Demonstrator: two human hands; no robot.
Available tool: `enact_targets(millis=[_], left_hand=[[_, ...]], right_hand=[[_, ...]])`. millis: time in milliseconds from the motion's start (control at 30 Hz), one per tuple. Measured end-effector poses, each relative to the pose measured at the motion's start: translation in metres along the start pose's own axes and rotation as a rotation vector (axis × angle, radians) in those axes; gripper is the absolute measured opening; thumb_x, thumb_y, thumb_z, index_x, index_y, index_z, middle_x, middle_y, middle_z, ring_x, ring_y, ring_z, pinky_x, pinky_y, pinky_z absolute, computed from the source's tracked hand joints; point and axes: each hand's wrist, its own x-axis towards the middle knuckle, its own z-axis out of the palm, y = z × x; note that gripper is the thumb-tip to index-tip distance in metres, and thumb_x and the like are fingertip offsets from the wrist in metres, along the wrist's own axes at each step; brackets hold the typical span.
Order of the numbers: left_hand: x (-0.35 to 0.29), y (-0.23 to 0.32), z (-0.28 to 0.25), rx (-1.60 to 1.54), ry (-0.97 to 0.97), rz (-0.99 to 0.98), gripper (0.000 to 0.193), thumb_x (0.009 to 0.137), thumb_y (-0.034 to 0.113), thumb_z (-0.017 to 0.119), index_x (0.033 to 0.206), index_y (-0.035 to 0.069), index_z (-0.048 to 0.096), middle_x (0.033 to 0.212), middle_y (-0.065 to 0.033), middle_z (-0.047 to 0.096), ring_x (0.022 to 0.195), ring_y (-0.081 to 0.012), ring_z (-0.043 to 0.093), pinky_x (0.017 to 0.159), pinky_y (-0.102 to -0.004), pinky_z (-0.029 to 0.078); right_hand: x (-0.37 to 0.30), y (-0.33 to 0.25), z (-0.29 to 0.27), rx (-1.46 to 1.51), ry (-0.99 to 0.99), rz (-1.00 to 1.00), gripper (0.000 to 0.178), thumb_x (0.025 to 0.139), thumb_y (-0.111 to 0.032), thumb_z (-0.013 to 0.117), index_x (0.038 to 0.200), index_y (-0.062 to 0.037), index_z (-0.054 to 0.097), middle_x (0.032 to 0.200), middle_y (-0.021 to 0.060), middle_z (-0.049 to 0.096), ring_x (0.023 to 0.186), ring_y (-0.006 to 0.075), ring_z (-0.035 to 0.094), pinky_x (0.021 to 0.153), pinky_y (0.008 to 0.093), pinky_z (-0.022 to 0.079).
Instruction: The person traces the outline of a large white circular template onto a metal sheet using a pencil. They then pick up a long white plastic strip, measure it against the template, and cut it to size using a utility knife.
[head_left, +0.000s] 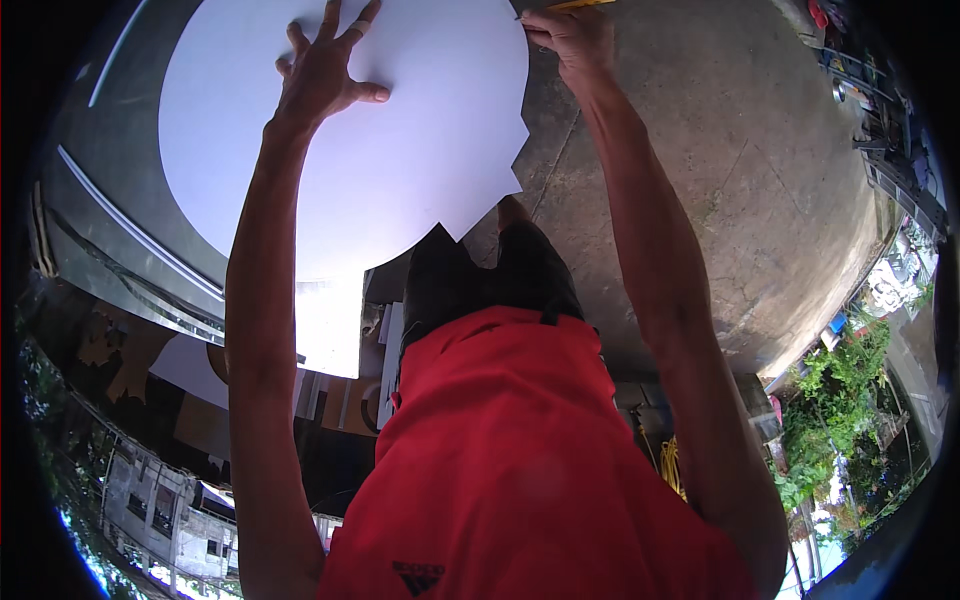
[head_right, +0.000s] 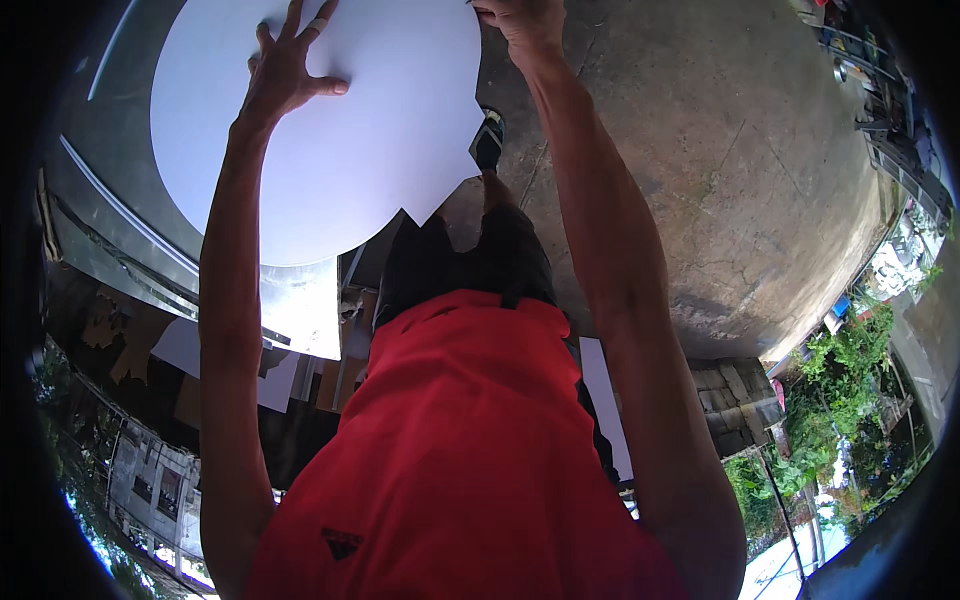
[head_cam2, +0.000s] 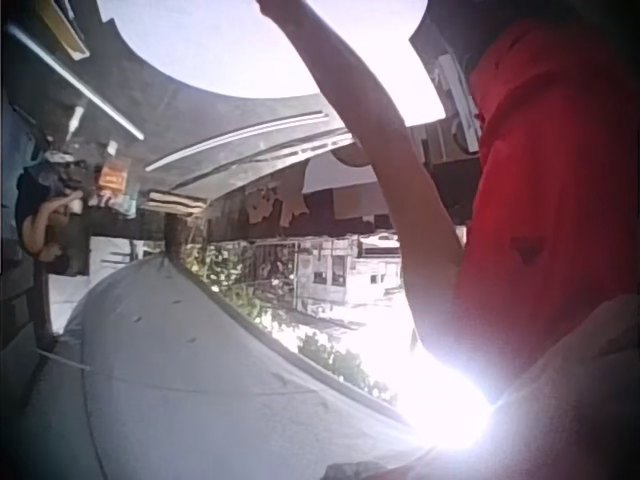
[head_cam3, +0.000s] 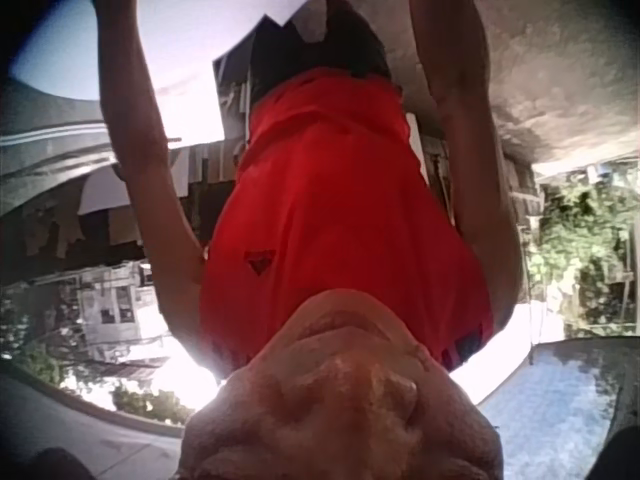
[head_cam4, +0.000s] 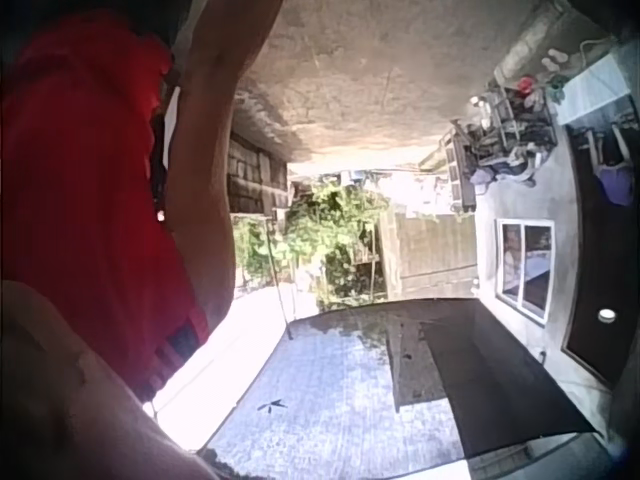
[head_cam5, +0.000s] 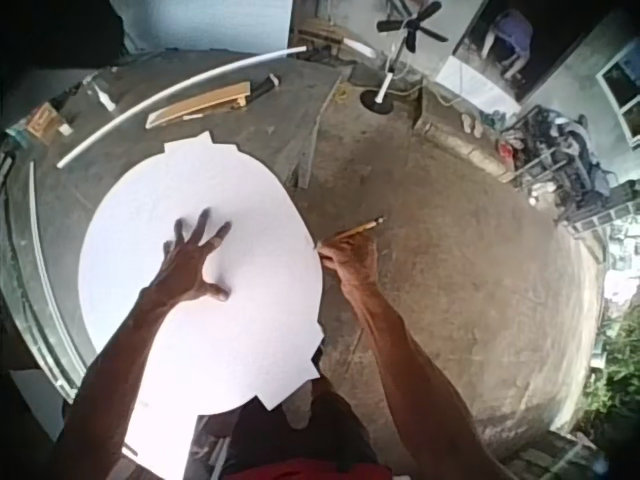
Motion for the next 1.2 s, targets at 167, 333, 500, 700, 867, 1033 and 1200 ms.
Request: enact_targets(millis=[167,333,500,700,867,1033,1200], left_hand=[[0.006,0.005,0.000,0.055,-0.015,-0.021,0.129,0.047,0.032,0.095,0.153,0.029,0.021,0.161,-0.0148,0.003,0.138,-0.0608,0.004,0.096,-0.0816,0.028],[0.007,0.003,0.003,0.048,0.000,-0.026,0.130,0.045,0.032,0.096,0.152,0.029,0.022,0.161,-0.0135,0.005,0.138,-0.0601,0.005,0.095,-0.0824,0.027],[0.005,0.005,0.001,0.036,-0.008,-0.043,0.130,0.045,0.031,0.096,0.152,0.029,0.023,0.161,-0.0127,0.004,0.138,-0.0591,0.004,0.095,-0.0825,0.027],[0.005,0.006,0.002,0.011,0.003,-0.039,0.131,0.044,0.029,0.096,0.153,0.029,0.022,0.161,-0.0130,0.004,0.139,-0.0588,0.003,0.096,-0.0823,0.026],[0.005,0.002,0.005,0.023,0.006,-0.047,0.131,0.044,0.030,0.096,0.153,0.029,0.022,0.161,-0.0136,0.004,0.139,-0.0585,0.003,0.096,-0.0822,0.026],[0.006,0.006,0.002,0.039,-0.007,-0.049,0.132,0.044,0.031,0.097,0.153,0.029,0.021,0.161,-0.0134,0.003,0.139,-0.0582,0.003,0.097,-0.0820,0.025],[0.006,0.001,0.007,0.029,0.005,-0.052,0.133,0.044,0.032,0.096,0.153,0.029,0.020,0.161,-0.0127,0.002,0.140,-0.0575,0.002,0.098,-0.0813,0.024]], right_hand=[[-0.001,0.004,-0.001,-0.056,0.071,0.039,0.016,0.074,-0.009,0.077,0.073,-0.0034,0.061,0.069,0.0031,0.061,0.065,0.0160,0.063,0.063,0.0341,0.058],[-0.005,0.008,-0.005,-0.035,0.057,0.023,0.019,0.074,-0.011,0.077,0.072,-0.0021,0.061,0.070,0.0040,0.061,0.065,0.0160,0.063,0.065,0.0348,0.058],[-0.015,0.006,-0.001,-0.004,0.093,0.007,0.019,0.074,-0.011,0.078,0.073,-0.0021,0.061,0.070,0.0045,0.061,0.065,0.0159,0.063,0.065,0.0356,0.059],[-0.023,0.003,0.000,-0.029,0.135,0.028,0.021,0.077,-0.013,0.079,0.073,-0.0053,0.059,0.070,0.0029,0.060,0.065,0.0141,0.061,0.067,0.0357,0.059],[-0.034,-0.001,-0.002,-0.031,0.080,-0.033,0.025,0.077,-0.012,0.078,0.071,-0.0077,0.055,0.068,-0.0005,0.056,0.063,0.0115,0.057,0.067,0.0343,0.057],[-0.035,0.007,-0.008,-0.078,0.114,0.017,0.021,0.078,-0.009,0.077,0.073,-0.0073,0.057,0.071,0.0003,0.058,0.065,0.0121,0.059,0.070,0.0358,0.057],[-0.045,0.007,-0.001,0.017,0.161,0.019,0.018,0.078,-0.009,0.077,0.079,-0.0044,0.060,0.076,0.0033,0.062,0.072,0.0159,0.064,0.072,0.0374,0.058]])
